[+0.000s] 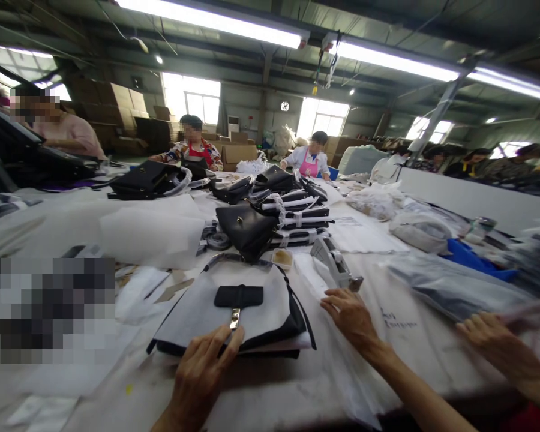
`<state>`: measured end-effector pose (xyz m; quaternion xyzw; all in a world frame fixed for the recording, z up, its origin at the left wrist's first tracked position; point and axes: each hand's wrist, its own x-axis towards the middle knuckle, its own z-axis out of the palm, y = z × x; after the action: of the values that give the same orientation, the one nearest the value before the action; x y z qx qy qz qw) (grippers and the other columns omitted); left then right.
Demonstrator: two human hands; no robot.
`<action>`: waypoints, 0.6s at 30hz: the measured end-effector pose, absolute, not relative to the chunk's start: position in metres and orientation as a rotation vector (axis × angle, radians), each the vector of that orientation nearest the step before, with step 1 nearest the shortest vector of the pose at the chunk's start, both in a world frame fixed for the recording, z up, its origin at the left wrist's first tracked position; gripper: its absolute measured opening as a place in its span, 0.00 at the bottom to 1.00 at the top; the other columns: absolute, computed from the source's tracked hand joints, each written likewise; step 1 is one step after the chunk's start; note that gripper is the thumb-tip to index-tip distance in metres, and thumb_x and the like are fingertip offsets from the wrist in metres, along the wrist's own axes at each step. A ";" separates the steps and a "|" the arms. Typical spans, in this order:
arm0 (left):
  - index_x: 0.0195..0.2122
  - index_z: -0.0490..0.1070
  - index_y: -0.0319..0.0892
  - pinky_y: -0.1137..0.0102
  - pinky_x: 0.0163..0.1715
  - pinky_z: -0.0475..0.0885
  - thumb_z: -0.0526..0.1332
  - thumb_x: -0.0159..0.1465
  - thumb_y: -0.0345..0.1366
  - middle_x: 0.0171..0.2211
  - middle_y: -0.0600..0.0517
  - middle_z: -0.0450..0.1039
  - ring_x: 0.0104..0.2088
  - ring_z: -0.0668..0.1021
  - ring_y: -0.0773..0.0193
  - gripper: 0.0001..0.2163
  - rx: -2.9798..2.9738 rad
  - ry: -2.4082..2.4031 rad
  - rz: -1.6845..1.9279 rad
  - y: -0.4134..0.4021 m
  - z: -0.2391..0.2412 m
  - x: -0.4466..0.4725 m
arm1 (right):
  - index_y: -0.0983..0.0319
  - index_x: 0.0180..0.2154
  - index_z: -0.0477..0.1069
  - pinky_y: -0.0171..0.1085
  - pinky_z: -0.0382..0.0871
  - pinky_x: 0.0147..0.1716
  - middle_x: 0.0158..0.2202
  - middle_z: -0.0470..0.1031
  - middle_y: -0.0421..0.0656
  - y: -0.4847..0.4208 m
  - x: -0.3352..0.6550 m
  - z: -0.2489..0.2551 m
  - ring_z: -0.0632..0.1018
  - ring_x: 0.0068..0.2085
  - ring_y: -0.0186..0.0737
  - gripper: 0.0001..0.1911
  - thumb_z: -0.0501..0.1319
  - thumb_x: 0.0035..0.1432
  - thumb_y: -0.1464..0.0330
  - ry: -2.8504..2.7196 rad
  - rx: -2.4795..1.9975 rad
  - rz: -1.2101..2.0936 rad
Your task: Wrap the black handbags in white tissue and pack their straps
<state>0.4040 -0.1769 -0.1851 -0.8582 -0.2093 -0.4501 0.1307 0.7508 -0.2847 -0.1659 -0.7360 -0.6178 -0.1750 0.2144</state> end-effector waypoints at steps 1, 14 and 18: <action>0.51 0.74 0.46 0.68 0.47 0.67 0.50 0.69 0.23 0.44 0.49 0.78 0.42 0.79 0.64 0.18 -2.495 -0.606 -1.286 -0.177 -0.184 0.403 | 0.57 0.33 0.80 0.48 0.73 0.44 0.40 0.81 0.44 -0.284 0.743 -0.163 0.80 0.42 0.47 0.10 0.60 0.63 0.66 -1.698 -1.991 -0.418; 0.52 0.71 0.43 0.67 0.42 0.67 0.50 0.63 0.19 0.43 0.49 0.77 0.38 0.76 0.62 0.21 -2.398 -0.794 -1.260 -0.188 -0.159 0.373 | 0.55 0.36 0.81 0.45 0.69 0.51 0.43 0.80 0.43 -0.289 0.620 -0.169 0.77 0.48 0.48 0.08 0.62 0.58 0.68 -1.815 -1.732 0.521; 0.52 0.71 0.42 0.66 0.41 0.67 0.54 0.65 0.23 0.42 0.49 0.77 0.36 0.76 0.61 0.16 -2.349 -0.883 -1.300 -0.184 -0.156 0.369 | 0.60 0.45 0.78 0.46 0.70 0.50 0.47 0.78 0.49 -0.270 0.647 -0.175 0.77 0.48 0.48 0.16 0.54 0.65 0.64 -1.611 -1.792 0.299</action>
<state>0.3689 -0.1839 -0.1555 -0.8208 -0.3085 -0.4543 0.1572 0.6467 -0.2697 -0.1752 -0.6916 -0.6216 0.1155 0.3493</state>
